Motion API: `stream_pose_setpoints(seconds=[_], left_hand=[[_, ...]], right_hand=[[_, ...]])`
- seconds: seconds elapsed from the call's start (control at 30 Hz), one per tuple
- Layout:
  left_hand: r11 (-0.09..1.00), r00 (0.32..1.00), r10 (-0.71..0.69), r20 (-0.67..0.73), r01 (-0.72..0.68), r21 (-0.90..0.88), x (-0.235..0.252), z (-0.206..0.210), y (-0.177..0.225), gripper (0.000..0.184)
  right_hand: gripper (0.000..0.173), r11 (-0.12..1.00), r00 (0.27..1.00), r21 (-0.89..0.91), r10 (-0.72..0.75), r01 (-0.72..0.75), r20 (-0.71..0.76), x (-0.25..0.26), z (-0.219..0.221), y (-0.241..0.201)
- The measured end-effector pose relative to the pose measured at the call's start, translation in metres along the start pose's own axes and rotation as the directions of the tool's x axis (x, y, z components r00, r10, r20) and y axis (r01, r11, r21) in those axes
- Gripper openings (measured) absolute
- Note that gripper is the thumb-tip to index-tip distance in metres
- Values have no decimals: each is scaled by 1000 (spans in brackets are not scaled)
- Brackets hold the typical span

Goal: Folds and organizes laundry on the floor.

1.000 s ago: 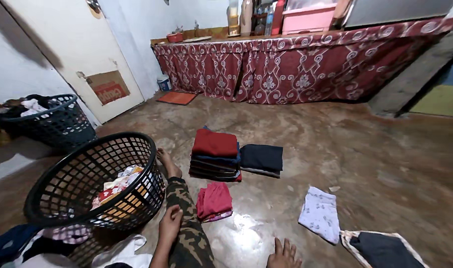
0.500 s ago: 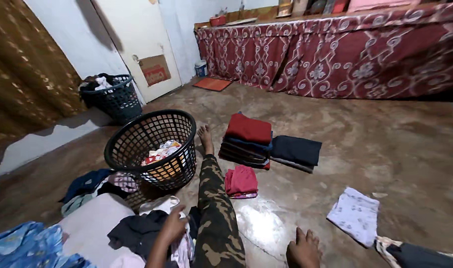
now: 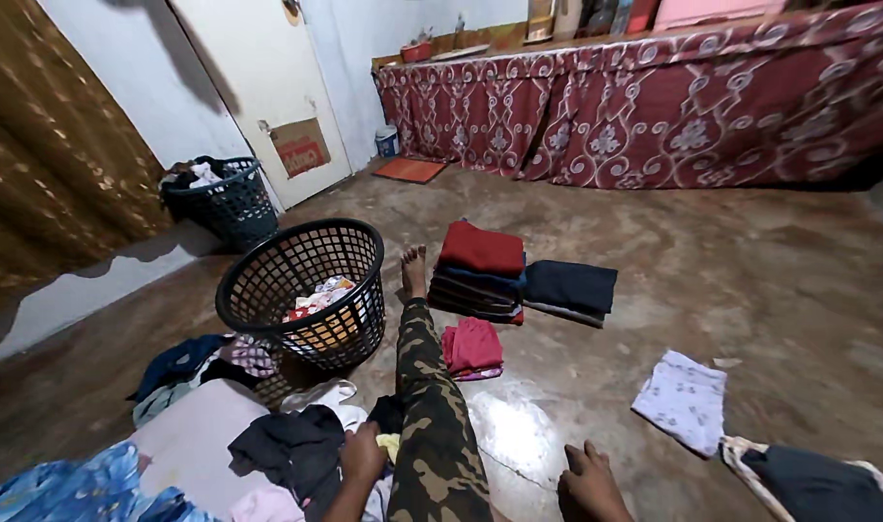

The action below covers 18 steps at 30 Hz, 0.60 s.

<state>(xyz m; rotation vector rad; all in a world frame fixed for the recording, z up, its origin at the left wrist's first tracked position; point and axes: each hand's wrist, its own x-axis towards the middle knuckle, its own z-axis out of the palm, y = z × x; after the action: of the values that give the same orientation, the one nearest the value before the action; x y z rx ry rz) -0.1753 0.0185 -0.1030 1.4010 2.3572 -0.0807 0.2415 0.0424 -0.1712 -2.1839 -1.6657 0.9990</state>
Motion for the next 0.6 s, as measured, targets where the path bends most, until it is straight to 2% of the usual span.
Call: stream_pose_setpoints(seconds=[0.1,0.2,0.3,0.43,0.53,0.6], left_hand=[[932,986,-55,-160,-7,-363,2,-32,-20,39],[863,956,-121,-266,-31,-504,-10,-69,-30,34],[845,929,-158,-336,-48,-532,-29,-104,-33,34],[853,946,-168,-278,-2,-522,-42,-136,-40,37],[870,956,-170,-240,31,-492,-36,-141,-47,57],[881,948,-160,-275,12,-472,-34,-141,-48,61]], right_hand=[[52,1000,1000,11,-11,11,25,-4,-5,-4],[49,999,1000,33,-6,5,20,-7,-7,-6],[47,1000,1000,29,-7,7,3,-4,-5,-6],[47,999,999,17,-33,33,-12,0,-1,-1],[47,999,999,14,-43,43,-8,-1,-2,0],[47,999,999,16,-37,37,-9,-2,-3,-2]])
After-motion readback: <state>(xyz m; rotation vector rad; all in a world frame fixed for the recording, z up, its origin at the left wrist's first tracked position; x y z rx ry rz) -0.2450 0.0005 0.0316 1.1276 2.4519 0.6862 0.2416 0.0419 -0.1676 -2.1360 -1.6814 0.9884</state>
